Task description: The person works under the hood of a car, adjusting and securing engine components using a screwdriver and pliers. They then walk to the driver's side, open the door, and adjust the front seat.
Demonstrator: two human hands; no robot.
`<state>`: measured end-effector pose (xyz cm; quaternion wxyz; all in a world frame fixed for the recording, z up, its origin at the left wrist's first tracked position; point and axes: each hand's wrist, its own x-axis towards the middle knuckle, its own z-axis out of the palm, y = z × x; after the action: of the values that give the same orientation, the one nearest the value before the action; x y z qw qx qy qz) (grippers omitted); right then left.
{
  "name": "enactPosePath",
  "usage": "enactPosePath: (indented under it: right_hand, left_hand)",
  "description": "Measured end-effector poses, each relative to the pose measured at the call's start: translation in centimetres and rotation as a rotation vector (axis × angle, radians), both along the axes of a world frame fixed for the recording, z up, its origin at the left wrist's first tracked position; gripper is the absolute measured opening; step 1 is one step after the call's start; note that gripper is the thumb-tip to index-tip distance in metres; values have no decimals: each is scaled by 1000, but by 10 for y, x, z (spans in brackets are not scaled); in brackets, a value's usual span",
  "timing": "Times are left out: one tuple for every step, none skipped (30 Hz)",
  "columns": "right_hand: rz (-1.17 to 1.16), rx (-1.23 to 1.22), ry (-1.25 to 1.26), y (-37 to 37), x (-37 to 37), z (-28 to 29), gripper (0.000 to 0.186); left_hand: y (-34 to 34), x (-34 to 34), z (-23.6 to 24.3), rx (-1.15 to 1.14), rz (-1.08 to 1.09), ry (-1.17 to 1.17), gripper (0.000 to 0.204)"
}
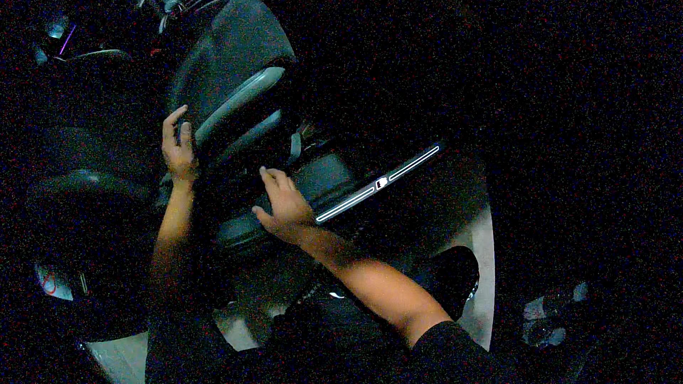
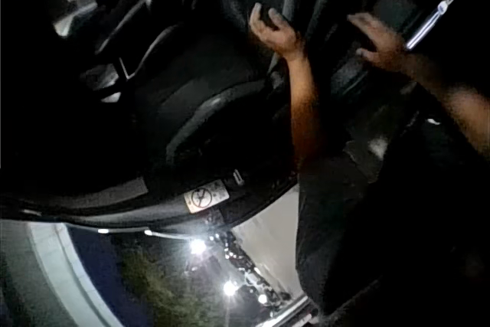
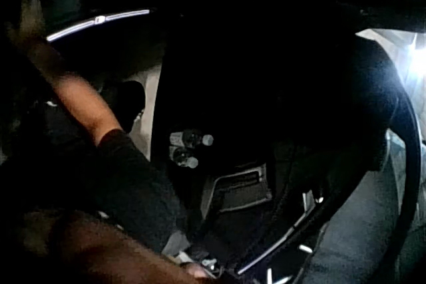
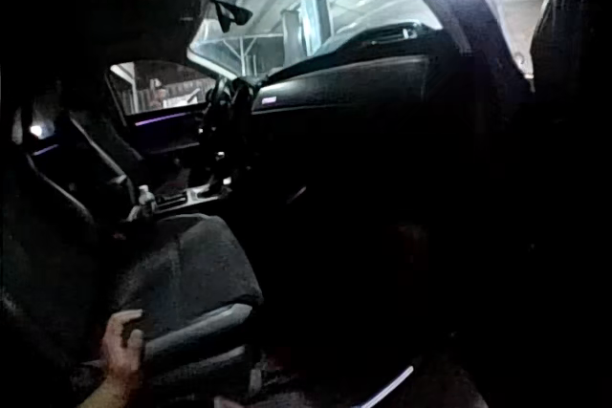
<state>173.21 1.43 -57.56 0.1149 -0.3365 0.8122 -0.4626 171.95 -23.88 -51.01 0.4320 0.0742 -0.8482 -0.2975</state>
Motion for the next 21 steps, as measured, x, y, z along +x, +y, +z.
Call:
enactPosePath:
  right_hand:
    - [35,-17,-6,-5,-1,4,81]
    - [73,-34,-13,-11,-2,8,80]
    - [77,-55,-68,-16,-1,9,80]
    - [77,-74,-123,-19,-1,8,79]
    - [80,-96,-174,-23,-1,5,79]
    - [74,-174,-133,-28,-1,-12,80]
    - [71,-214,-165,-31,-2,-18,79]
    - [69,-249,-209,-31,0,-22,79]
    - [66,-284,-252,-30,-1,-26,78]
    - [64,-295,-380,-30,-1,-17,75]
    - [86,-320,-399,-31,-4,-20,74]
    - [110,-346,-417,-33,-7,-26,74]
    - [129,-375,-430,-34,-10,-28,73]
    - [148,-370,-454,-36,-12,-29,71]
    - [169,-367,-479,-38,-12,-30,70]
    - [184,-359,-509,-37,-13,-30,68]
    - [203,-396,-602,-35,-13,-30,71]
    - [225,-434,-695,-35,-11,-30,73]
    - [243,-465,-799,-32,-6,-34,75]
    - [264,-498,-850,-31,-4,-41,78]
    - [293,-439,-908,-29,-5,-29,79]
  left_hand:
    - [-1,-4,-2,2,-6,5,31]
    - [-3,-7,-5,4,-11,9,32]
    - [-5,-7,-5,5,-14,12,32]
    - [2,-6,0,9,15,-13,31]
    - [2,-5,3,10,24,-16,31]
    - [1,-4,2,10,33,-20,31]
    - [-3,-6,2,11,43,-17,30]
    - [-3,-6,-2,7,51,-24,29]
    - [-2,-6,-4,17,54,-32,29]
    - [-2,-6,-4,21,58,-40,29]
    - [-2,-5,-3,26,62,-47,29]
    - [-3,-6,-2,13,67,-42,28]
    - [-4,-7,0,14,76,-38,28]
    - [-6,-8,0,13,86,-32,28]
    - [-8,-6,2,11,97,-27,28]
    - [-6,-5,4,-21,134,-47,28]
    - [-4,-2,7,-55,169,-61,28]
    - [1,1,8,-90,205,-76,28]
    - [10,11,2,-75,221,-108,32]
    - [20,21,-4,-63,237,-137,36]
    - [25,31,-7,-61,255,-162,41]
